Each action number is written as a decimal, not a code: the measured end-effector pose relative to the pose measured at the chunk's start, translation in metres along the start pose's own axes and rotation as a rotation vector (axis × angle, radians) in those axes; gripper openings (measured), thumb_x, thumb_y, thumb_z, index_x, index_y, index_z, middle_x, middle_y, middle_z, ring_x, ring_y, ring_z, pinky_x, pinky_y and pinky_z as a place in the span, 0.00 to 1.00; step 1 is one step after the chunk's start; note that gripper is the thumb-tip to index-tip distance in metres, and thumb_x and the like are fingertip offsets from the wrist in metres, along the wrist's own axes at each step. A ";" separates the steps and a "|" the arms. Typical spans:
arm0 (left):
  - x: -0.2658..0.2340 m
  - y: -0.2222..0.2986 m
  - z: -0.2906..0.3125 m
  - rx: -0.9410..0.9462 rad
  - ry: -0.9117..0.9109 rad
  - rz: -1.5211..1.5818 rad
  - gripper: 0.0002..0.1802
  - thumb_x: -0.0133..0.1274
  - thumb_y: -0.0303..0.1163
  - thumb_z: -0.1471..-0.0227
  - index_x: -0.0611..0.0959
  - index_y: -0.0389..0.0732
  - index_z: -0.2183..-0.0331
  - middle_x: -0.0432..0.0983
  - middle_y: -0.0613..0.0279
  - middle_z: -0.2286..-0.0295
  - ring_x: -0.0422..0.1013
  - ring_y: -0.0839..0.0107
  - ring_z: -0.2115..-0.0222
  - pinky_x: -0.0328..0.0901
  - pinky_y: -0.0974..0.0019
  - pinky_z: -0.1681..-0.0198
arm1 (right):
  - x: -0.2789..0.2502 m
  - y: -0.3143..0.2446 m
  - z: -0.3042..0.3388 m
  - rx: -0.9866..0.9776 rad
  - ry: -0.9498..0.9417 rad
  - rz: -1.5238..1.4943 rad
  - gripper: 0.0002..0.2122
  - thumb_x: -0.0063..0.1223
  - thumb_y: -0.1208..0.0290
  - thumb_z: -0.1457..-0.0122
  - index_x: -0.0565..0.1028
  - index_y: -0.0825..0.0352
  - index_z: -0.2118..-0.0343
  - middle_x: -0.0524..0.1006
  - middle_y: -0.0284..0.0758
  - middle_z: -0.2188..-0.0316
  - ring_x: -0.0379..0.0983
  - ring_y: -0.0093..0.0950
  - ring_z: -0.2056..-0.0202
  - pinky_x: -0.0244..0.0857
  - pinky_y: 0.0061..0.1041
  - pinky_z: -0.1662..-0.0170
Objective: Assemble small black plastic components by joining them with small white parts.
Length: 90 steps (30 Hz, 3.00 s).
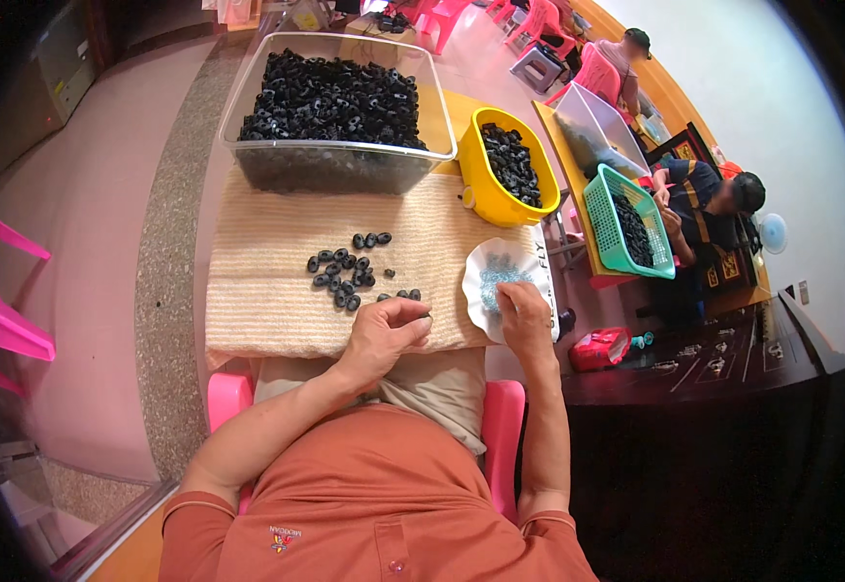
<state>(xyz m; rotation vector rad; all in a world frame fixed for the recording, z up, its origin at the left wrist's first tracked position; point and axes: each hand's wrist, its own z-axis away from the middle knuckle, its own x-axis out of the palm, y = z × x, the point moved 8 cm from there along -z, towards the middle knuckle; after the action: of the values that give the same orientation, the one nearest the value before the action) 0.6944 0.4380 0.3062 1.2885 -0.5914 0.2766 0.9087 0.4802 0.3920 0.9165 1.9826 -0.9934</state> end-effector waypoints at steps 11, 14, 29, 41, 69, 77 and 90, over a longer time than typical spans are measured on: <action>0.004 0.008 0.003 0.043 0.007 -0.110 0.14 0.59 0.24 0.44 0.82 0.34 0.55 0.80 0.64 0.66 0.74 0.80 0.67 0.74 0.74 0.63 | 0.004 -0.036 0.001 0.085 -0.089 -0.288 0.04 0.59 0.78 0.44 0.79 0.70 0.65 0.79 0.43 0.68 0.78 0.39 0.67 0.71 0.32 0.63; 0.000 0.006 0.002 0.070 0.020 -0.139 0.14 0.60 0.25 0.45 0.83 0.34 0.56 0.81 0.63 0.66 0.75 0.79 0.67 0.74 0.73 0.63 | 0.009 -0.058 -0.002 0.053 -0.141 -0.440 0.04 0.61 0.79 0.44 0.79 0.71 0.66 0.78 0.40 0.72 0.76 0.31 0.71 0.68 0.26 0.67; 0.006 0.020 0.008 0.173 -0.013 -0.405 0.11 0.60 0.26 0.48 0.86 0.33 0.61 0.84 0.58 0.69 0.78 0.77 0.69 0.72 0.71 0.64 | 0.032 -0.081 0.007 0.078 -0.295 -0.590 0.04 0.60 0.77 0.43 0.79 0.71 0.66 0.78 0.37 0.73 0.75 0.26 0.73 0.68 0.24 0.68; 0.006 0.024 0.010 0.220 0.040 -0.451 0.10 0.62 0.26 0.51 0.85 0.34 0.64 0.83 0.57 0.72 0.78 0.75 0.70 0.72 0.69 0.65 | 0.041 -0.071 0.015 0.198 -0.332 -0.683 0.04 0.58 0.77 0.39 0.80 0.72 0.64 0.78 0.31 0.72 0.71 0.17 0.70 0.64 0.17 0.67; 0.001 0.027 0.011 0.219 0.094 -0.341 0.11 0.61 0.26 0.47 0.83 0.35 0.60 0.82 0.64 0.68 0.76 0.81 0.67 0.71 0.73 0.62 | 0.116 -0.107 -0.076 -0.173 -0.556 0.135 0.11 0.57 0.64 0.44 0.82 0.66 0.65 0.80 0.38 0.63 0.79 0.41 0.64 0.71 0.38 0.58; -0.001 0.022 0.008 0.208 0.100 -0.329 0.10 0.60 0.25 0.45 0.83 0.35 0.59 0.81 0.67 0.66 0.75 0.82 0.65 0.70 0.74 0.59 | 0.091 -0.084 -0.065 0.012 -0.327 -0.256 0.07 0.60 0.73 0.47 0.80 0.68 0.66 0.81 0.43 0.67 0.79 0.39 0.67 0.73 0.33 0.62; -0.005 0.024 0.005 0.211 0.143 -0.253 0.11 0.63 0.26 0.47 0.83 0.34 0.60 0.81 0.66 0.68 0.74 0.82 0.69 0.70 0.75 0.65 | 0.070 -0.050 -0.031 0.261 -0.223 -0.717 0.09 0.62 0.77 0.43 0.79 0.74 0.61 0.81 0.38 0.70 0.78 0.23 0.71 0.72 0.22 0.67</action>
<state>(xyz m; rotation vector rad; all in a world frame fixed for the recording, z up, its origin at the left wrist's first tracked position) 0.6762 0.4403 0.3241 1.5167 -0.2778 0.2229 0.8244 0.5026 0.3641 0.1741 2.0433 -1.6959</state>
